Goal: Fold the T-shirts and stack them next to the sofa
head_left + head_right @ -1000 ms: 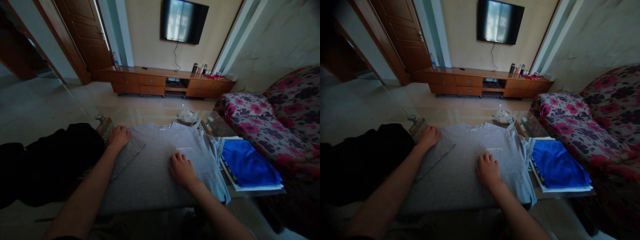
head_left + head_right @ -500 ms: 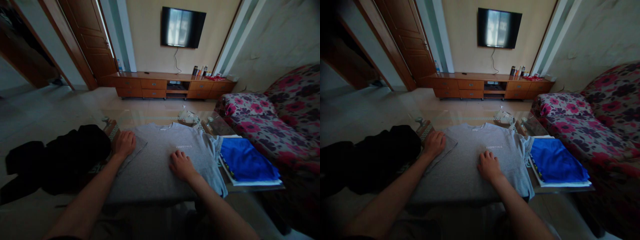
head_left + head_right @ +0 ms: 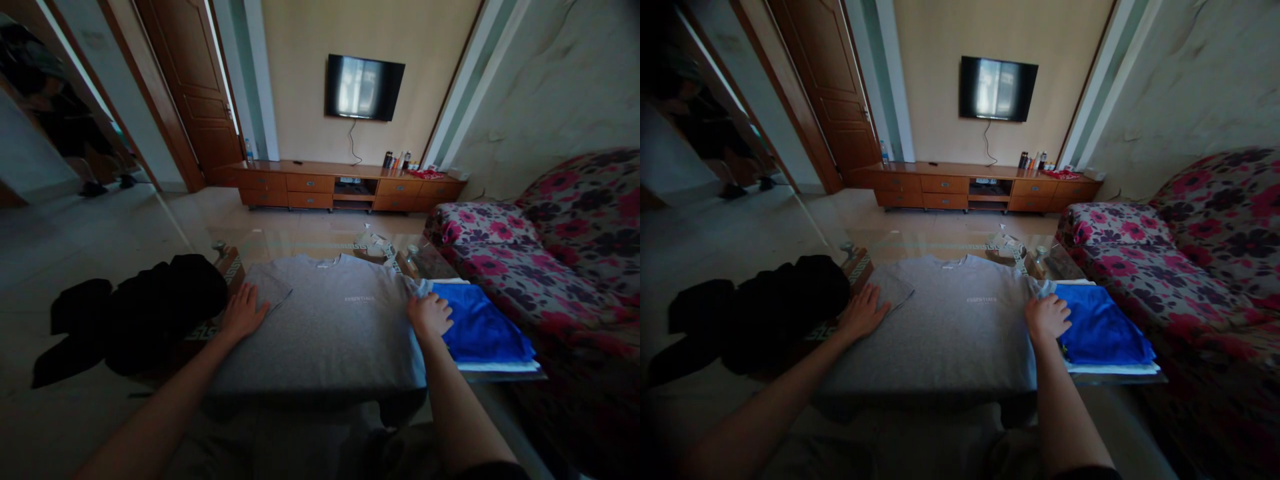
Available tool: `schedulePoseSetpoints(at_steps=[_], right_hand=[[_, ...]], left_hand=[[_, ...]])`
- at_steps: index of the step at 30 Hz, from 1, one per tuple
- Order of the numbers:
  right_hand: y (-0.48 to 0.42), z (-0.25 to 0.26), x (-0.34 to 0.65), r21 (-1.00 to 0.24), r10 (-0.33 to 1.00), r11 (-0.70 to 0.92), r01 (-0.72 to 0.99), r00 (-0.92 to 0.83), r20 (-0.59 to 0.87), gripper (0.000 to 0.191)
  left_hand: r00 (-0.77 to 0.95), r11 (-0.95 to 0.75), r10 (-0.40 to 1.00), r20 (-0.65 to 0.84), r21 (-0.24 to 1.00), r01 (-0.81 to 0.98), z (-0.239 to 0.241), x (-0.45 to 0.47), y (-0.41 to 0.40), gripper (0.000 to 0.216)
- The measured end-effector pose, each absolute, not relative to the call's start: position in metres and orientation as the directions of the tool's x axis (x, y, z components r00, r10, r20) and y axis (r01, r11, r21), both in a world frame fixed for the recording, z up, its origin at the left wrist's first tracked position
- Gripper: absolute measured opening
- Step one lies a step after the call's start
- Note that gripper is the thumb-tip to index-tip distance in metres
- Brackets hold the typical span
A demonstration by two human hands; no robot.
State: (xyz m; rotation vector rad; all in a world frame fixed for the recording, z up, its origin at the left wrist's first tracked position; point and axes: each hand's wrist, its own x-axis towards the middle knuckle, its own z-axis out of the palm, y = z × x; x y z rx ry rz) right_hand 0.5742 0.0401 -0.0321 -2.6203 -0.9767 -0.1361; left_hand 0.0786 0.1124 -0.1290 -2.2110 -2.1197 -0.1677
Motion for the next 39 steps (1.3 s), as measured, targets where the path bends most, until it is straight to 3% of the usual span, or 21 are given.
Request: schedulePoseSetpoints(at_steps=[8, 16, 19, 28, 34, 37, 39], right_hand=[[0.041, -0.061, 0.614, -0.360, 0.533, -0.778, 0.515, 0.844, 0.055, 0.066], [0.049, -0.055, 0.618, -0.484, 0.494, -0.745, 0.459, 0.867, 0.061, 0.035], [0.054, -0.048, 0.619, -0.569, 0.432, -0.728, 0.382, 0.900, 0.052, 0.039], [0.046, -0.043, 0.631, -0.657, 0.314, -0.713, 0.247, 0.949, 0.015, 0.050], [0.037, -0.037, 0.636, -0.617, 0.379, -0.726, 0.303, 0.925, 0.008, 0.048], [0.032, -0.027, 0.616, -0.528, 0.444, -0.709, 0.468, 0.878, 0.181, 0.046], [0.029, -0.022, 0.594, -0.393, 0.618, -0.605, 0.693, 0.719, 0.317, 0.044]], left_hand=[[-0.008, 0.000, 0.989, 0.144, 0.059, 0.998, -0.118, 0.088, 0.106, 0.076], [-0.026, 0.015, 0.988, 0.155, 0.068, 0.998, -0.117, 0.091, 0.108, 0.075], [-0.032, 0.018, 0.985, 0.168, 0.081, 0.997, -0.120, 0.089, 0.110, 0.074], [-0.038, 0.020, 0.982, 0.186, 0.099, 0.995, -0.122, 0.088, 0.109, 0.075], [-0.046, 0.027, 0.979, 0.198, 0.101, 0.995, -0.122, 0.087, 0.108, 0.073], [-0.039, 0.017, 0.980, 0.196, 0.111, 0.994, -0.122, 0.087, 0.108, 0.073], [-0.040, 0.016, 0.979, 0.201, 0.120, 0.993, -0.121, 0.087, 0.108, 0.073]])
